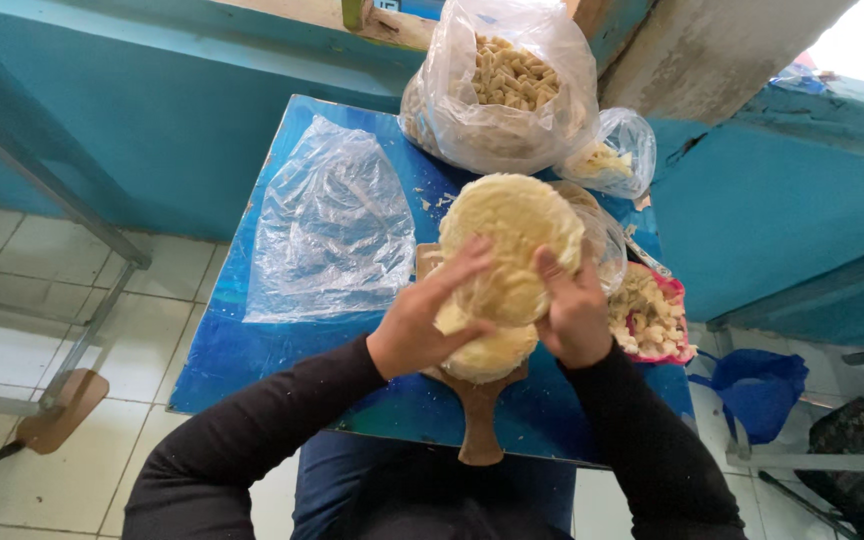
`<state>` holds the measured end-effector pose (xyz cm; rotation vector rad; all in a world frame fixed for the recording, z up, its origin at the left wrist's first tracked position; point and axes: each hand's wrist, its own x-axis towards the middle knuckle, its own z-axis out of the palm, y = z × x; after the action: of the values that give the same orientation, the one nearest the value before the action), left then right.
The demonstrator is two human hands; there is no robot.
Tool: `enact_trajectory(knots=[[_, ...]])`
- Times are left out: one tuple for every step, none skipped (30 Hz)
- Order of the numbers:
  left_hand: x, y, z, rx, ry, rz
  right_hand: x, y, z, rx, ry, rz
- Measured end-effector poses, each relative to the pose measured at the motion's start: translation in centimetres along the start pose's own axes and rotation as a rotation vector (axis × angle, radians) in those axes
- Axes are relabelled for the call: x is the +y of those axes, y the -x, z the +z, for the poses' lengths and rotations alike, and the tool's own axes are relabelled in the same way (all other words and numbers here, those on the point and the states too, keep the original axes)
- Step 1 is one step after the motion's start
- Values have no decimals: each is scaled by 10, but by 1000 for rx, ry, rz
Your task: The person sits at a blue table and peels thin translucent layers off round flat dough discs by hand, one disc at a time. They set peeled discs aside, collect the removed pieces and scraps in a pink bowl, and occasionally reach into a large plastic bag of tube-shaped dough pieces on the table.
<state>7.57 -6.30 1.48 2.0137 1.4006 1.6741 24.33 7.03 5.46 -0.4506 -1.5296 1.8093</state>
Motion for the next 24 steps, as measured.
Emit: enact_trajectory(knots=[[-2,0,0,128,-6,2,-3,-3,-4,44,57,14],[-5,-1,0,257,-11,9,-4,-8,-5,2,-146,46],[-9,-2,-1,385,-14,18,-6,-12,-7,-39,-349,78],[-12,-3,-2,320,291,-129,-6,-13,-8,-79,-552,112],[-17,-4,-3,246,595,-275,-5,-13,-7,-88,-602,159],[-20,-4,-4,164,898,-420,-3,-14,-6,-97,-651,207],[-21,-3,-1,134,1083,-494,-1,-14,-4,-107,-701,257],[-22,-2,4,103,1268,-566,0,-12,-3,-116,-176,34],[-22,-1,6,69,1453,-638,1,-9,-2,-117,350,-189],[-24,0,6,88,1485,-651,1,-7,-1,-108,876,-409],[-26,1,5,107,1518,-666,1,-10,2,-80,726,-388],[-28,2,6,126,1552,-681,0,-14,5,-51,577,-365],[-29,2,6,136,1545,-684,-1,-16,9,-22,428,-341],[-31,3,7,146,1537,-683,-5,-14,11,45,614,-423],[-33,3,7,158,1528,-680,-9,-9,13,112,799,-506],[-33,3,7,162,1506,-679,-14,-4,15,182,983,-587],[-34,4,9,166,1485,-679,-18,-1,17,57,1023,-664],[-35,4,10,172,1464,-679,-21,1,20,-70,1060,-740],[-36,5,10,157,1452,-658,-24,4,22,-198,1092,-814],[-36,5,11,141,1439,-637,-25,7,25,-259,1097,-784],[-37,5,11,124,1425,-615,-24,9,28,-318,1101,-756],[-36,5,11,127,1426,-616,-24,10,30,-377,1105,-729],[-36,5,10,130,1427,-617,-25,9,30,-377,1092,-713],[-36,5,10,132,1428,-617,-25,7,30,-376,1080,-698]])
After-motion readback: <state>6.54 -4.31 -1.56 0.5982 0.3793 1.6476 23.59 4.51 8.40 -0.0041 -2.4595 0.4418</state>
